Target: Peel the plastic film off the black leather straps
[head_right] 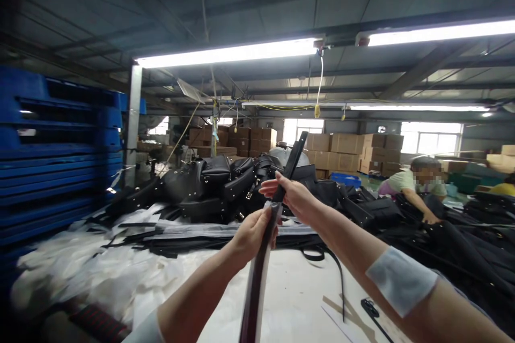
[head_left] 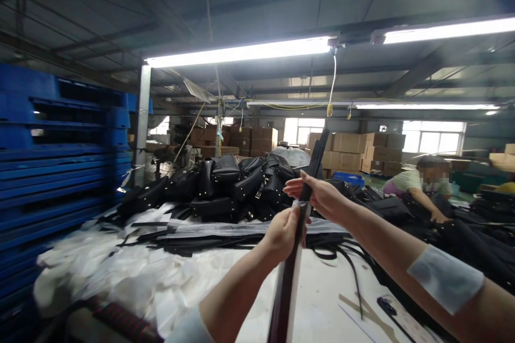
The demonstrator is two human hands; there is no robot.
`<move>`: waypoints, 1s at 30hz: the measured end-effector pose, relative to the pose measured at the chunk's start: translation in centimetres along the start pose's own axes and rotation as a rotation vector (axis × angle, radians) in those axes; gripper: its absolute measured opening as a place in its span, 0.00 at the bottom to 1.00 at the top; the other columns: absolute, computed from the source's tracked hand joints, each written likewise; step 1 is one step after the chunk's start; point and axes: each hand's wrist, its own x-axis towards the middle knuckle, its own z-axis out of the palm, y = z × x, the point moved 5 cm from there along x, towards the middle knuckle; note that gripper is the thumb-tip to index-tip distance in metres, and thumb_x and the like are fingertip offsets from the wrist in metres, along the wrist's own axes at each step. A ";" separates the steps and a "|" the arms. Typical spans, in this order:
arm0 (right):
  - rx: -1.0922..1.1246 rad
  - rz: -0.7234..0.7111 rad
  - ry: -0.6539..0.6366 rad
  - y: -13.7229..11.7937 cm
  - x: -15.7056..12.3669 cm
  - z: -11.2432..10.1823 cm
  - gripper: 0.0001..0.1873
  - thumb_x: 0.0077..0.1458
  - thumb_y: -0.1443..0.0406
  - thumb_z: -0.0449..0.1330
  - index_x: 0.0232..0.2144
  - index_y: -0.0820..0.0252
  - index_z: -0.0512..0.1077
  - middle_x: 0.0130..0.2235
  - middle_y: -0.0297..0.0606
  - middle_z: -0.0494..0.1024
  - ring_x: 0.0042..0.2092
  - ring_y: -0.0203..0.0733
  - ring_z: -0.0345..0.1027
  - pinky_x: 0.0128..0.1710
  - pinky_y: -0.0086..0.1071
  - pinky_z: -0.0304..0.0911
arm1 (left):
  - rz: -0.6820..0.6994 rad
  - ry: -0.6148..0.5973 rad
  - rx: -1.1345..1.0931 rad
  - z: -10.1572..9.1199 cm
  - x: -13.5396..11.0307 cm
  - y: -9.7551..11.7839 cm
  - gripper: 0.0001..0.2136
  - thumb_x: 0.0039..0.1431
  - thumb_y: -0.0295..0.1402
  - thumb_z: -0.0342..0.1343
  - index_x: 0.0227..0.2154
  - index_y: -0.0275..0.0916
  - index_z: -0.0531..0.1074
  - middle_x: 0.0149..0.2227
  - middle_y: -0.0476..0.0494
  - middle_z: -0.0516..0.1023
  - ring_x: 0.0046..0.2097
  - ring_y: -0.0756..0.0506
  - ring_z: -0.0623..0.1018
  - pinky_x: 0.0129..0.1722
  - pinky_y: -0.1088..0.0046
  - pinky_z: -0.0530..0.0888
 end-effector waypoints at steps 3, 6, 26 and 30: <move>-0.090 0.043 -0.128 0.1 -0.7 1.5 0.23 0.63 0.52 0.54 0.39 0.66 0.79 0.32 0.45 0.82 0.22 0.38 0.70 0.23 0.33 0.67 | 0.030 0.008 0.027 -0.3 0.9 1.2 0.31 0.49 0.67 0.48 0.24 0.38 0.65 0.15 0.53 0.64 0.15 0.53 0.64 0.15 0.76 0.62; 0.007 -0.093 0.083 -2.2 -0.1 0.0 0.17 0.63 0.58 0.55 0.34 0.64 0.78 0.31 0.43 0.82 0.28 0.39 0.74 0.29 0.31 0.69 | 0.003 -0.036 0.023 0.2 0.7 1.0 0.32 0.48 0.67 0.50 0.26 0.37 0.66 0.15 0.54 0.64 0.15 0.53 0.64 0.16 0.76 0.63; -0.343 -0.472 0.066 -4.2 -0.7 0.7 0.27 0.50 0.43 0.61 0.32 0.62 0.75 0.27 0.39 0.79 0.27 0.39 0.71 0.28 0.31 0.66 | 0.096 0.032 0.003 0.5 0.6 2.8 0.29 0.52 0.64 0.50 0.27 0.37 0.66 0.16 0.54 0.65 0.15 0.54 0.64 0.16 0.77 0.62; -0.308 -0.312 -0.046 -3.5 -1.4 1.4 0.32 0.51 0.42 0.59 0.41 0.64 0.75 0.35 0.44 0.82 0.27 0.40 0.71 0.26 0.32 0.65 | 0.117 0.062 -0.002 0.1 0.5 3.0 0.29 0.53 0.63 0.50 0.26 0.37 0.66 0.16 0.54 0.65 0.15 0.54 0.63 0.16 0.77 0.61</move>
